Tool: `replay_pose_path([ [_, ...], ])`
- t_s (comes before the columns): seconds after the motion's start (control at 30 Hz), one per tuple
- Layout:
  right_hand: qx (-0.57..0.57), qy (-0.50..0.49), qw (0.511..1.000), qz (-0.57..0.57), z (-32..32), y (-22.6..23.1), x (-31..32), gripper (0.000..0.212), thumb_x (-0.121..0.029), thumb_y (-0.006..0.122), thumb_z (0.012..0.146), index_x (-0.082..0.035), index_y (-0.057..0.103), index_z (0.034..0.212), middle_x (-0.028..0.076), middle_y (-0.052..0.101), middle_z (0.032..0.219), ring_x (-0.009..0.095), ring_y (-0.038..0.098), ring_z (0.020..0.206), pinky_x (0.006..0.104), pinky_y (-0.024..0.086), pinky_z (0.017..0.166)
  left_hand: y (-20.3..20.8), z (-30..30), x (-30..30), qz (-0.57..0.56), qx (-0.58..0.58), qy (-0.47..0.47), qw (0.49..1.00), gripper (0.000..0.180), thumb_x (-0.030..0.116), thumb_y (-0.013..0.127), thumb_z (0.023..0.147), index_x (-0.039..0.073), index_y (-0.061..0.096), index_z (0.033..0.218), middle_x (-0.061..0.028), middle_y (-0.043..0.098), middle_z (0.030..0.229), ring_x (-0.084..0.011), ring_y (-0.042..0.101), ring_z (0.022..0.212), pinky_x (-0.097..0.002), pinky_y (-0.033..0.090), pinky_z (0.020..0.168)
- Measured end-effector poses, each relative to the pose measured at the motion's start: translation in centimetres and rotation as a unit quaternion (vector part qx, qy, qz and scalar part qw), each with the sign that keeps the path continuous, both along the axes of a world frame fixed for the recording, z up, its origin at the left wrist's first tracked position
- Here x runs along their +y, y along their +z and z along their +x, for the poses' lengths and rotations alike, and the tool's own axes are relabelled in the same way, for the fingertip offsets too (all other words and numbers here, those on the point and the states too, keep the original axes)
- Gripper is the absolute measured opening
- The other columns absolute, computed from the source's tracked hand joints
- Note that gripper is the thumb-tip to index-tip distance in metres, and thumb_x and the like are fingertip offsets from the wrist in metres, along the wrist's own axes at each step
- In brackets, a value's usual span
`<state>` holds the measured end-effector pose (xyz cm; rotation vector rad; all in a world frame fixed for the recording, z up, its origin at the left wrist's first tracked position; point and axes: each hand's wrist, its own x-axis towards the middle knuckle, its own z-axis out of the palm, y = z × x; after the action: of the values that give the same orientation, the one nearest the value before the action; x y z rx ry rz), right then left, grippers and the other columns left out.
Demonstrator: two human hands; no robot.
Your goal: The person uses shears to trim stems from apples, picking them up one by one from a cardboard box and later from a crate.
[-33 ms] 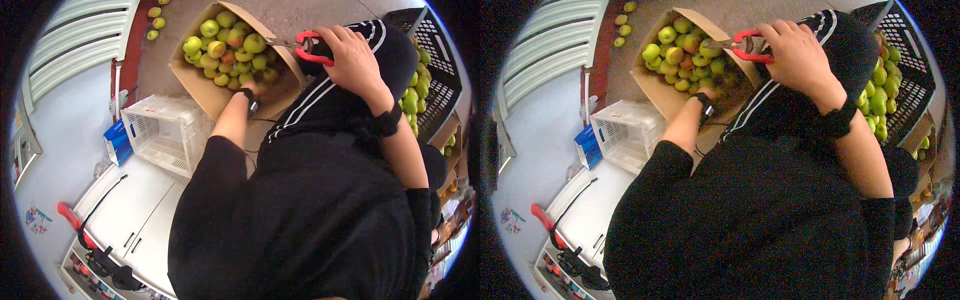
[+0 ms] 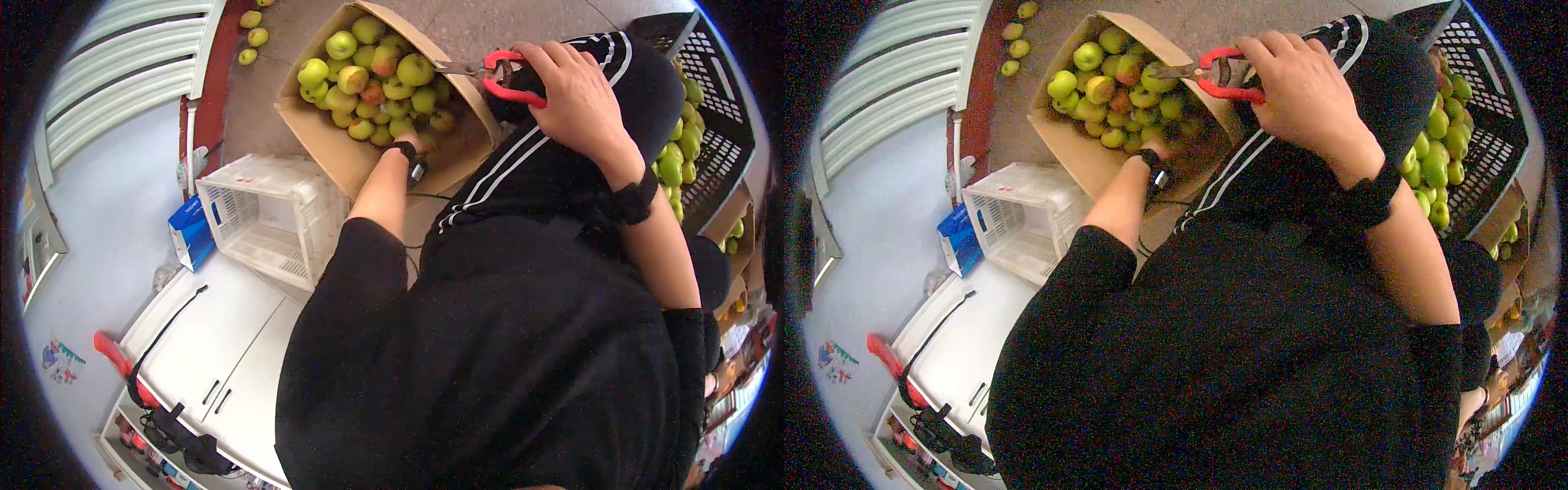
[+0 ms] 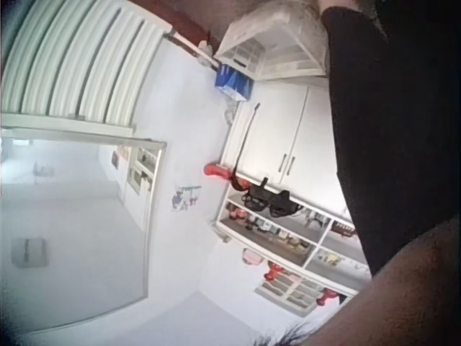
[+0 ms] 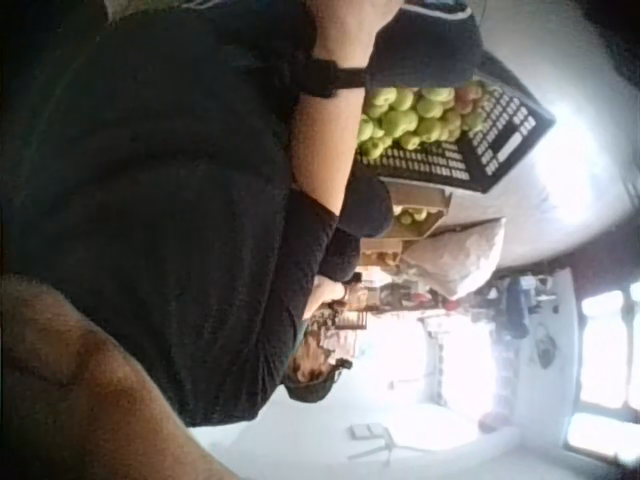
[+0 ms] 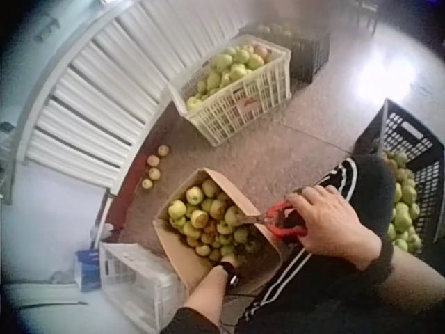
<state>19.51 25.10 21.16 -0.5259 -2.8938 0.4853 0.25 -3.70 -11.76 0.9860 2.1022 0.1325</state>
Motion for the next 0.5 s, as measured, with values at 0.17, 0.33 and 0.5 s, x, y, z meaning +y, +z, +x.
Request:
replay_pose_path([
  [0.17,0.012,0.017,1.0,-0.009,-0.5,0.3,-0.2,0.049,-0.01,0.064,0.066,-0.007,0.052,0.114,0.011,0.057,0.098,0.03,0.055,0.097,0.0391,0.043,0.084,-6.7,0.1,-1.2,-0.125,0.081,0.058,0.987,0.061,0.045,0.074,0.063,-0.001,0.062,0.103,-0.0207,0.063,0.104,-0.0306,0.062,0.093,-0.037,0.05,0.082],
  [0.33,-0.017,-0.014,1.0,-0.005,0.5,-1.0,0.7,0.05,-0.009,0.064,0.065,-0.009,0.053,0.114,0.011,0.057,0.099,0.031,0.055,0.096,0.0393,0.043,0.084,-4.0,2.6,1.1,-0.153,0.048,0.151,0.975,0.054,0.042,0.073,0.067,-0.002,0.065,0.097,-0.0195,0.063,0.103,-0.0317,0.061,0.097,-0.0369,0.049,0.084],
  [0.5,-0.01,0.004,1.0,-0.004,-0.5,-0.4,0.0,0.051,-0.01,0.064,0.066,-0.009,0.052,0.115,0.011,0.057,0.1,0.03,0.055,0.097,0.0394,0.043,0.085,-1.2,-2.1,-4.3,-0.085,0.001,0.356,0.931,0.036,0.022,0.067,0.072,-0.006,0.061,0.094,-0.0198,0.064,0.089,-0.0314,0.063,0.084,-0.0403,0.051,0.068],
])
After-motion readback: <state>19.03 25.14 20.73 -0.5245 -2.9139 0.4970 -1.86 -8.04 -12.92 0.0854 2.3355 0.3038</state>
